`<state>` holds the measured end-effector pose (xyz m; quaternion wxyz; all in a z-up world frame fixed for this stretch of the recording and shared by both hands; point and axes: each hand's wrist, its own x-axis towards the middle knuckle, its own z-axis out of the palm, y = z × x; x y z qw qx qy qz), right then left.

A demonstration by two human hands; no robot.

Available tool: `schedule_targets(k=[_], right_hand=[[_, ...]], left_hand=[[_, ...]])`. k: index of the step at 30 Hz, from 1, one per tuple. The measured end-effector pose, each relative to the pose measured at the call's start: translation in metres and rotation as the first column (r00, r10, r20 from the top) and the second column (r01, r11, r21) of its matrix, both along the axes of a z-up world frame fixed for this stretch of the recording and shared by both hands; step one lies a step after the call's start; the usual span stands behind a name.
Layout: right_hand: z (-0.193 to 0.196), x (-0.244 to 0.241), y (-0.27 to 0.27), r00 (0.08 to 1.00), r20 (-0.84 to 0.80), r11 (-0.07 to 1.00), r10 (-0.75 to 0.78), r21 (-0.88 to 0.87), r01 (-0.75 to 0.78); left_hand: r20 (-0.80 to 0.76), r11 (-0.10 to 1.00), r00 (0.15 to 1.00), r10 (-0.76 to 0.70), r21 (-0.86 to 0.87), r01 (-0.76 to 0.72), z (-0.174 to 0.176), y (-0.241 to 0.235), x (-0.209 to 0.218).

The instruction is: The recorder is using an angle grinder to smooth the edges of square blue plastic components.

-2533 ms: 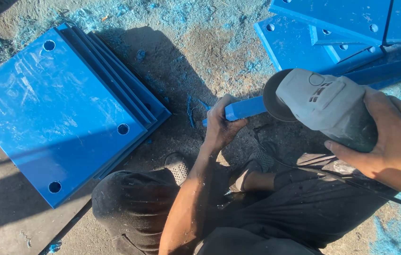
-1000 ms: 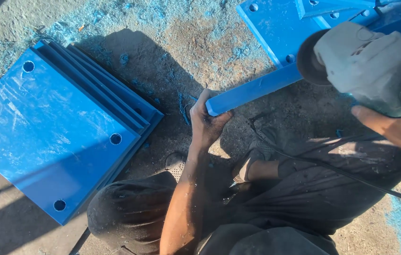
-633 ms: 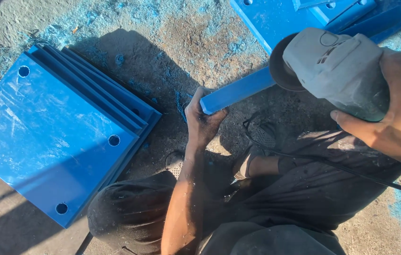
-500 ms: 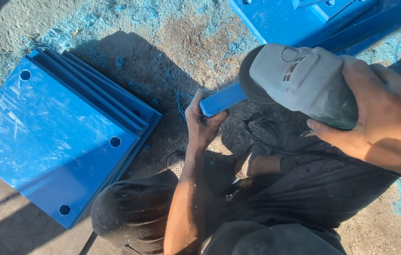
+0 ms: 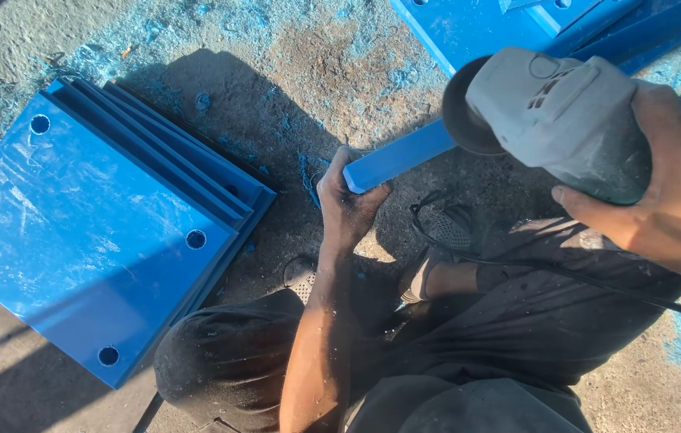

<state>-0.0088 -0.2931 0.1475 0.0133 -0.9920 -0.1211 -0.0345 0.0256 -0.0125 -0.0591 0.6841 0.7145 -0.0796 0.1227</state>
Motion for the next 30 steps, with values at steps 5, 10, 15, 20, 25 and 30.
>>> schedule_targets(k=[5,10,15,20,25,30], right_hand=[[0.017,-0.006,0.044,0.999,-0.042,0.996,0.004,-0.093,-0.008],[0.014,-0.011,0.037,0.982,-0.189,0.984,-0.014,-0.179,-0.02],[-0.039,-0.001,-0.109,0.999,-0.027,0.99,0.043,0.138,-0.039],[-0.049,0.003,-0.138,0.998,-0.05,0.988,-0.041,0.144,0.048],[0.016,-0.001,-0.014,0.99,-0.01,0.989,-0.137,-0.05,0.137],[0.004,0.003,-0.036,0.986,-0.059,0.972,-0.154,-0.187,0.141]], left_hand=[[-0.013,1.0,1.0,-0.011,0.009,0.011,0.003,0.001,-0.001],[0.047,0.996,0.997,-0.066,-0.061,0.069,0.012,0.004,-0.004],[-0.042,0.999,0.999,-0.035,0.011,0.035,0.001,0.002,-0.002],[-0.056,1.0,0.998,-0.021,-0.002,0.021,0.002,0.003,0.002],[-0.129,0.983,0.985,-0.117,-0.155,0.096,0.008,0.007,-0.001],[-0.116,0.986,0.989,-0.094,-0.15,0.076,0.003,0.007,-0.004]])
